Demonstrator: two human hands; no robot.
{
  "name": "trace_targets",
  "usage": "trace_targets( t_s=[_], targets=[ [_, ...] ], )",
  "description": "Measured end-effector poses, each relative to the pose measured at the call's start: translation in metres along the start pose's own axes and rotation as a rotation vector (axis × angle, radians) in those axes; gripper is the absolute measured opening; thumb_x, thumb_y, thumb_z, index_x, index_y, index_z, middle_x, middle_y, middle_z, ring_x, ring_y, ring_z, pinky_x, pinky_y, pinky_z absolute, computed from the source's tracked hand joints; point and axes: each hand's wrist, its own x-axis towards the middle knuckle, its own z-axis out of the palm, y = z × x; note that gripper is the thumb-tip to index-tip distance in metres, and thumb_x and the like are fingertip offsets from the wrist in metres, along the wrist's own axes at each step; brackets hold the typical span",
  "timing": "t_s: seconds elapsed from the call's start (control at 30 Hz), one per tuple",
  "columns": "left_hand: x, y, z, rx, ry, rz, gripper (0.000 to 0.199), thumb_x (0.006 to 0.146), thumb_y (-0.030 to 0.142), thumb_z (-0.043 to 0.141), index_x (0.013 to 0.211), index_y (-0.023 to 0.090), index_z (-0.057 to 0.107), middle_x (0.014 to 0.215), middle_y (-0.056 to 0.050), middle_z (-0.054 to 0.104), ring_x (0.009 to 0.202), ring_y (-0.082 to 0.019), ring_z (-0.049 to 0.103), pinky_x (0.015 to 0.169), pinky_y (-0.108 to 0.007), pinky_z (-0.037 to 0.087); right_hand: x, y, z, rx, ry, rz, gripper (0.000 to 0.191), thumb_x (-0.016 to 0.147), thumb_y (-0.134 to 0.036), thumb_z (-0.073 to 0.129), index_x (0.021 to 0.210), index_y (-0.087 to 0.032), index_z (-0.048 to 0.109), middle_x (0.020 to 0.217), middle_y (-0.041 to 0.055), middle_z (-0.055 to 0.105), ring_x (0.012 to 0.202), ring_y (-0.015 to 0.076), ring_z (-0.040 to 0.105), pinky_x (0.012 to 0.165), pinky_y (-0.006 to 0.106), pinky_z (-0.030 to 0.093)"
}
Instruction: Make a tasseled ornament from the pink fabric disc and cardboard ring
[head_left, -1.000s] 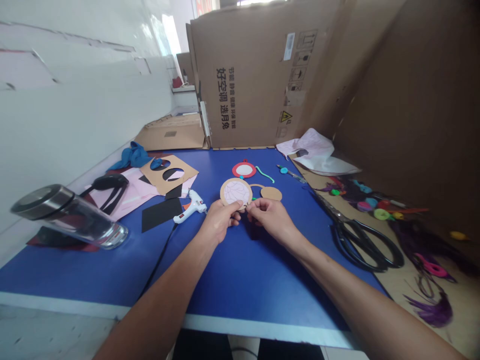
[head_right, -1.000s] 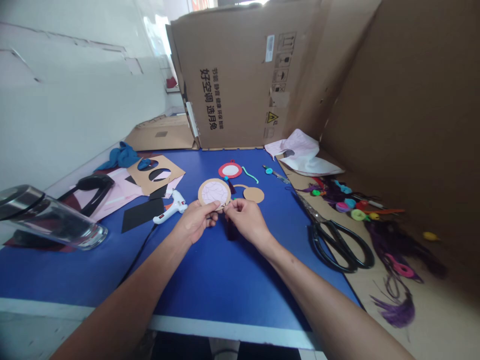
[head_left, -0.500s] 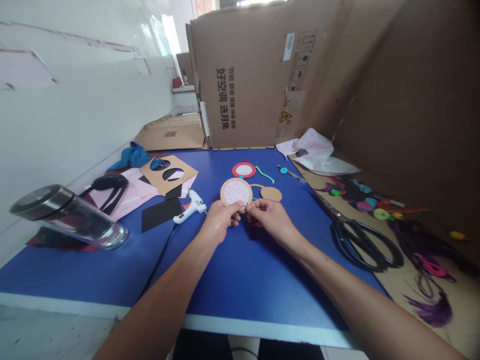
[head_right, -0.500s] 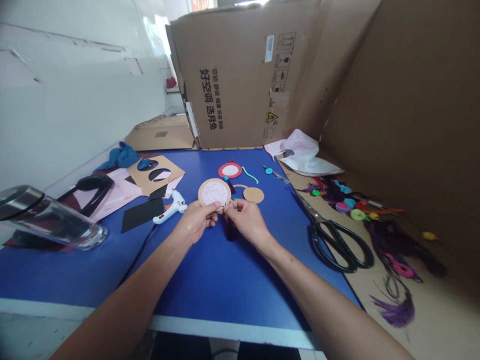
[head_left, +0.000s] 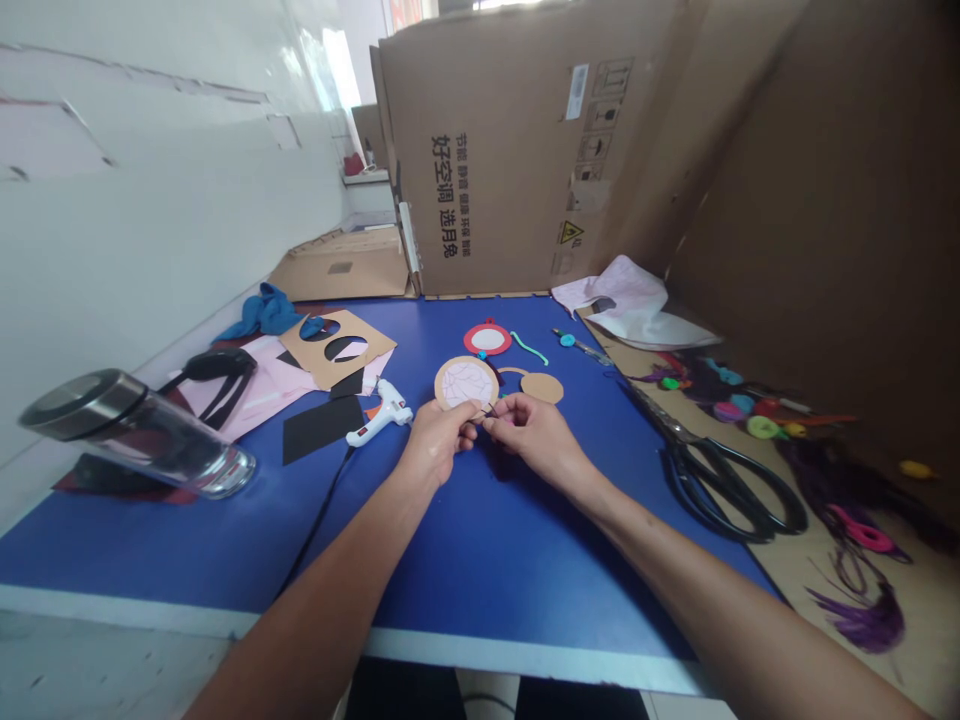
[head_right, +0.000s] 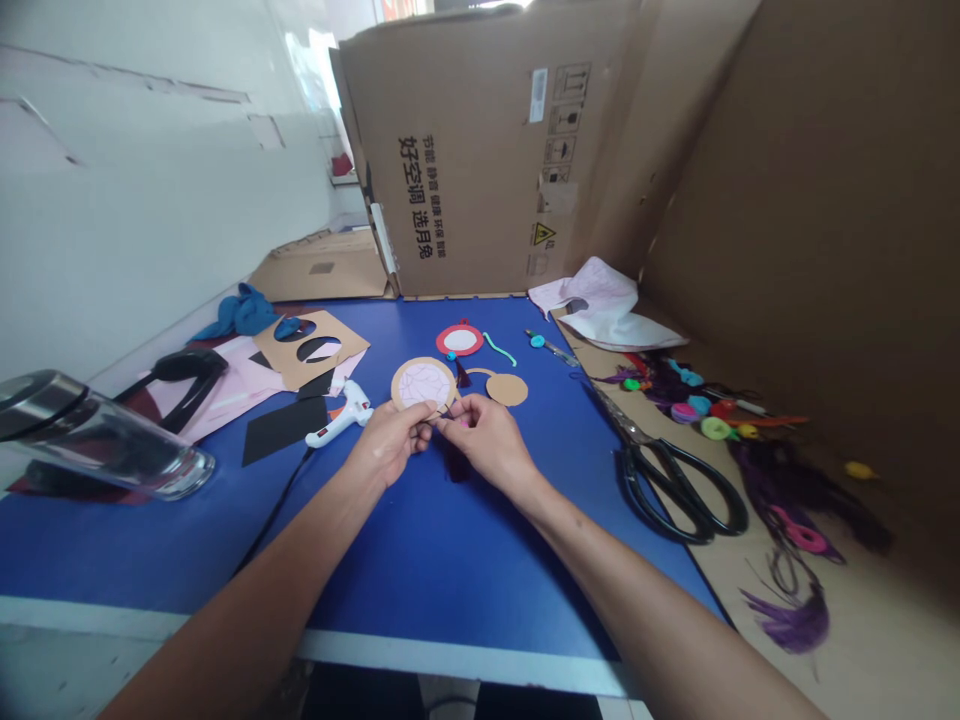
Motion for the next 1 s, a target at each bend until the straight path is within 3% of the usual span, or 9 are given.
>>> trace_targets(
  t_s=[0.23,0.5,0.77,1.0],
  targets=[
    [0.001,0.001,0.0,0.027,0.007,-0.011,0.023,0.07,0.022,0.081,0.089,0.013,0.07,0.069,-0.003,0.069,0.049,-0.008,0.052,0.043,-0.021,0.037,0.0,0.002,-0.001,-0.065,-0.018,-0.032,0.032,0.082,-0.051,0.076,0.09,-0.021,0.067,0.074,0.0005,0.069,0.06,0.0139,0.055,0.055,0.027,0.039],
    [0.0,0.003,0.0,-0.01,-0.004,0.002,0.019,0.071,0.022,0.08,0.084,0.013,0.071,0.067,-0.003,0.07,0.048,-0.007,0.052,0.043,-0.02,0.036,-0.001,-0.001,-0.003,-0.135,0.003,-0.124,0.031,0.083,-0.048,0.076,0.097,-0.022,0.068,0.092,0.004,0.077,0.08,0.0197,0.068,0.073,0.032,0.051],
    [0.004,0.007,-0.006,0.073,-0.047,0.017,0.018,0.072,0.027,0.079,0.082,0.013,0.074,0.072,-0.006,0.074,0.048,-0.008,0.053,0.044,-0.021,0.037,0.004,-0.01,-0.019,-0.069,0.129,-0.094,0.029,0.09,-0.051,0.064,0.09,-0.022,0.068,0.091,0.0065,0.075,0.082,0.0229,0.069,0.074,0.036,0.053],
    [0.002,0.021,-0.012,0.158,-0.081,0.058,0.018,0.071,0.028,0.079,0.08,0.013,0.077,0.076,-0.011,0.077,0.051,-0.009,0.054,0.045,-0.022,0.033,0.002,-0.015,-0.014,0.132,-0.032,-0.061,0.027,0.087,-0.048,0.068,0.102,-0.025,0.07,0.109,0.0065,0.077,0.102,0.0236,0.071,0.084,0.035,0.056]
  ],
)
